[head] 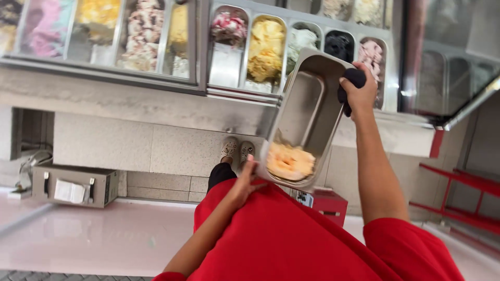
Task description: Cleaning and organizing metal ice cream containers within a display freezer unit using a cloth.
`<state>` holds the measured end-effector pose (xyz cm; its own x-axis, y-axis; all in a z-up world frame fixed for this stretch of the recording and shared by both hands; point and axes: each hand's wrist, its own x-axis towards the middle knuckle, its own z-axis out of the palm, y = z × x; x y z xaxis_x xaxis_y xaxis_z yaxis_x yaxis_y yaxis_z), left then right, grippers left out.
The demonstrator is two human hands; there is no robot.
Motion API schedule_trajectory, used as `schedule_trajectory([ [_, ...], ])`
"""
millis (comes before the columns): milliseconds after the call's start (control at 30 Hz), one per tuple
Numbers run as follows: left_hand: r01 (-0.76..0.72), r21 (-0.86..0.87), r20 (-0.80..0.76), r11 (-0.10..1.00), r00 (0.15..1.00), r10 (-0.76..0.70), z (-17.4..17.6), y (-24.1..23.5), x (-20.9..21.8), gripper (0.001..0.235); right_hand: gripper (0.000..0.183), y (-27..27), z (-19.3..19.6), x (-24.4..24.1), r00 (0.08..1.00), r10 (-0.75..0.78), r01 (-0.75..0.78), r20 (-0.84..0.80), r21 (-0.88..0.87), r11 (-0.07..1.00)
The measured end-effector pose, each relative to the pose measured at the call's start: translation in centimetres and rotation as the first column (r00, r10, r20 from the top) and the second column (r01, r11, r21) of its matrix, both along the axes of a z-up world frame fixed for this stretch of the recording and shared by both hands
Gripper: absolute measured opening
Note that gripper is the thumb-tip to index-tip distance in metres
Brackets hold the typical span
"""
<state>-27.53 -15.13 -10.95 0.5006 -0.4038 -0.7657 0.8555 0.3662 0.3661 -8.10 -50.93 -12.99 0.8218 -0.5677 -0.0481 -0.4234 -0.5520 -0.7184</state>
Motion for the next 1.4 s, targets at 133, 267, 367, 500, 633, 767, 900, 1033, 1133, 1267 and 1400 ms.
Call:
schedule_trajectory([
  [133, -0.124, 0.021, -0.111, 0.992, 0.986, 0.125, -0.2, 2.2, 0.3, 0.079, 0.057, -0.2, -0.9, -8.1, 0.930, -0.360, 0.343, 0.070, 0.177, 0.922],
  [267, -0.208, 0.215, 0.030, 0.954, 0.978, 0.206, 0.7, 1.4, 1.2, 0.056, 0.061, 3.7, 1.3, -14.3, 0.847, -0.531, 0.483, 0.014, 0.396, 0.781],
  [367, -0.312, 0.473, 0.191, 0.824, 0.949, 0.249, 0.3, 0.5, 2.4, 0.059, 0.068, 6.7, 3.7, -18.0, 0.841, -0.522, 0.529, -0.139, 0.413, 0.742],
  [500, -0.433, 0.687, 0.464, 0.584, 0.879, 0.106, 1.1, 3.6, 5.3, 0.055, 0.067, 6.6, 4.7, -23.0, 0.859, -0.310, 0.472, -0.408, 0.396, 0.788],
  [633, -0.495, 0.754, 0.567, 0.431, 0.823, -0.047, -5.4, 6.8, 8.6, 0.049, 0.070, 6.2, 6.8, -21.9, 0.841, -0.093, 0.258, -0.532, 0.245, 0.934],
  [767, -0.540, 0.753, 0.629, 0.376, 0.758, -0.170, -1.0, 5.5, 11.1, 0.049, 0.077, 5.6, 9.0, -16.3, 0.858, 0.101, -0.020, -0.503, 0.165, 0.986],
  [900, -0.549, 0.760, 0.620, 0.347, 0.773, -0.135, -0.5, 5.8, 11.7, 0.051, 0.093, 4.0, 8.7, -12.4, 0.864, 0.235, -0.193, -0.446, 0.138, 0.971],
  [1033, -0.570, 0.754, 0.629, 0.326, 0.769, -0.113, -0.2, 6.5, 12.1, 0.055, 0.090, 4.3, 10.3, -11.3, 0.845, 0.304, -0.246, -0.439, 0.185, 0.951],
  [1133, -0.553, 0.758, 0.627, 0.346, 0.763, -0.156, -0.9, 7.8, 12.1, 0.054, 0.077, 4.5, 11.9, -12.5, 0.901, 0.206, -0.104, -0.381, 0.272, 0.957],
  [1267, -0.497, 0.769, 0.608, 0.401, 0.763, -0.220, -0.4, 9.3, 12.5, 0.057, 0.075, 6.0, 12.3, -11.9, 0.956, 0.189, -0.099, -0.224, 0.361, 0.927],
  [1400, -0.435, 0.790, 0.595, 0.433, 0.716, -0.366, -2.6, 11.6, 14.4, 0.062, 0.064, 5.7, 5.7, -10.5, 0.939, 0.315, -0.244, -0.141, 0.374, 0.895],
])
